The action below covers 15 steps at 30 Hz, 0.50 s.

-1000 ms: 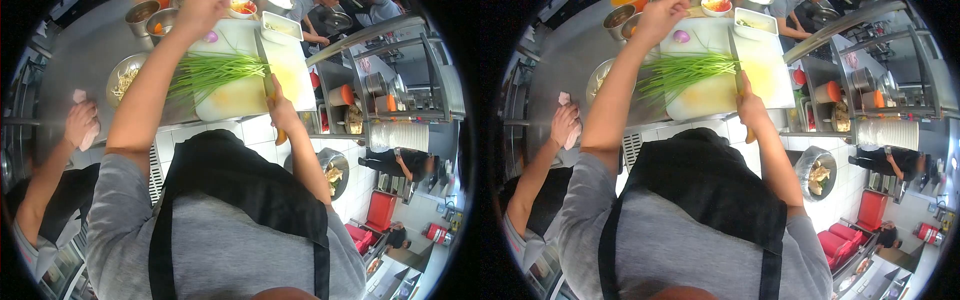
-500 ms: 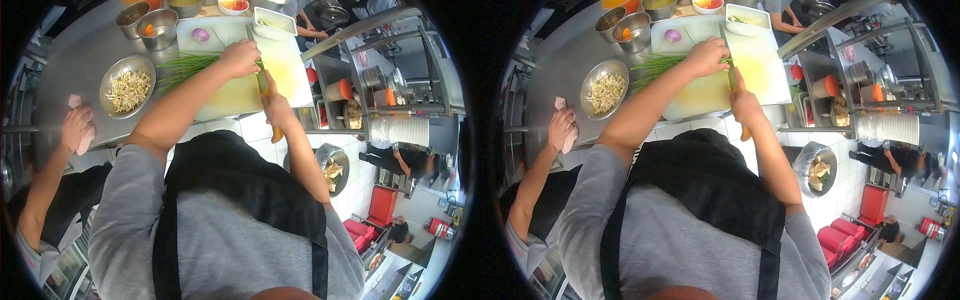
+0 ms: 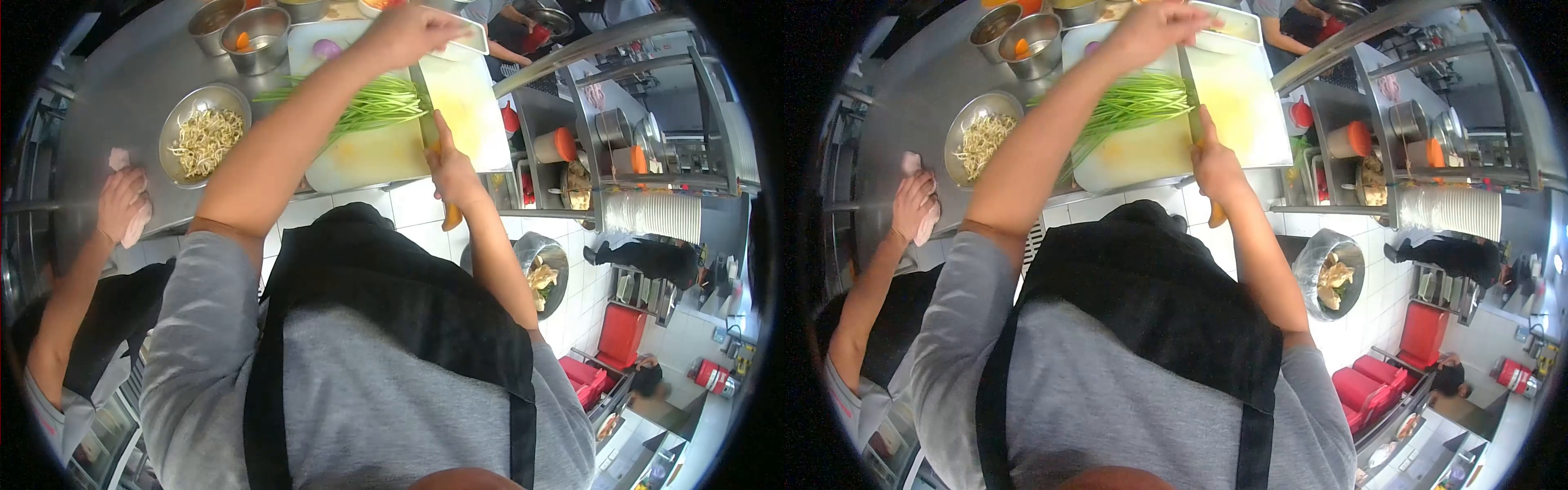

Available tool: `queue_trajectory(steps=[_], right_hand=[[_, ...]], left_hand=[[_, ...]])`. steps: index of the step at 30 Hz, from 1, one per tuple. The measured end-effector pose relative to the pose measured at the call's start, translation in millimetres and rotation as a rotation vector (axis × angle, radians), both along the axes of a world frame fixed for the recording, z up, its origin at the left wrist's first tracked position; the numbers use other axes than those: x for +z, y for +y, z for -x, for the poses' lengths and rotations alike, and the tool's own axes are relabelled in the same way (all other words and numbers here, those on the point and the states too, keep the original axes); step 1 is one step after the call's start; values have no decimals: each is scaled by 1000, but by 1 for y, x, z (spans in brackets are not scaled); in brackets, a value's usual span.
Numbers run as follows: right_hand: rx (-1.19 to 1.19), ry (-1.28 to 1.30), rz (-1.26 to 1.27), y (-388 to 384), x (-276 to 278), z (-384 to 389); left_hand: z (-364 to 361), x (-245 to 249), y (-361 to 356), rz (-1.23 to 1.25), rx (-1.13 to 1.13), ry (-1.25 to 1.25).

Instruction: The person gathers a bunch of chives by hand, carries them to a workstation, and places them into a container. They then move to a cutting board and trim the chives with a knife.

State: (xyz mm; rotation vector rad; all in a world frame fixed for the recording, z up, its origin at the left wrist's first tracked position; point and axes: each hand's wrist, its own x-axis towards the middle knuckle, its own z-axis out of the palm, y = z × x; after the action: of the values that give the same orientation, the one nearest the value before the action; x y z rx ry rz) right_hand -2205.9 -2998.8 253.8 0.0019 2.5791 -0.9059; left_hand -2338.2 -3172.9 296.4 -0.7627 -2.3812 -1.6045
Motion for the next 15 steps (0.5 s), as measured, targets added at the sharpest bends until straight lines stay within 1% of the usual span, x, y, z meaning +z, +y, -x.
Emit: queue_trajectory(steps=[1,4,5,6,8,10,13,15], right_hand=[[-3,-15,-9,0,0,-2],[4,-28,-5,-1,4,-3],[4,-27,-5,-1,4,-3],[4,-25,-5,-1,4,-4],[0,-13,10,-2,4,-4],[-8,7,35,-2,2,-5],[12,24,66,1,-3,-4],[-16,-23,18,-4,4,-4]], left_hand=[[-7,25,-6,-37,9,114],[-38,88,-25,184,47,379],[-41,100,-25,579,132,313],[-36,85,-24,589,128,268],[-22,22,-19,611,121,184],[-26,-19,-11,801,73,1],[-28,-71,-16,719,27,57],[-34,-85,-20,863,98,170]])
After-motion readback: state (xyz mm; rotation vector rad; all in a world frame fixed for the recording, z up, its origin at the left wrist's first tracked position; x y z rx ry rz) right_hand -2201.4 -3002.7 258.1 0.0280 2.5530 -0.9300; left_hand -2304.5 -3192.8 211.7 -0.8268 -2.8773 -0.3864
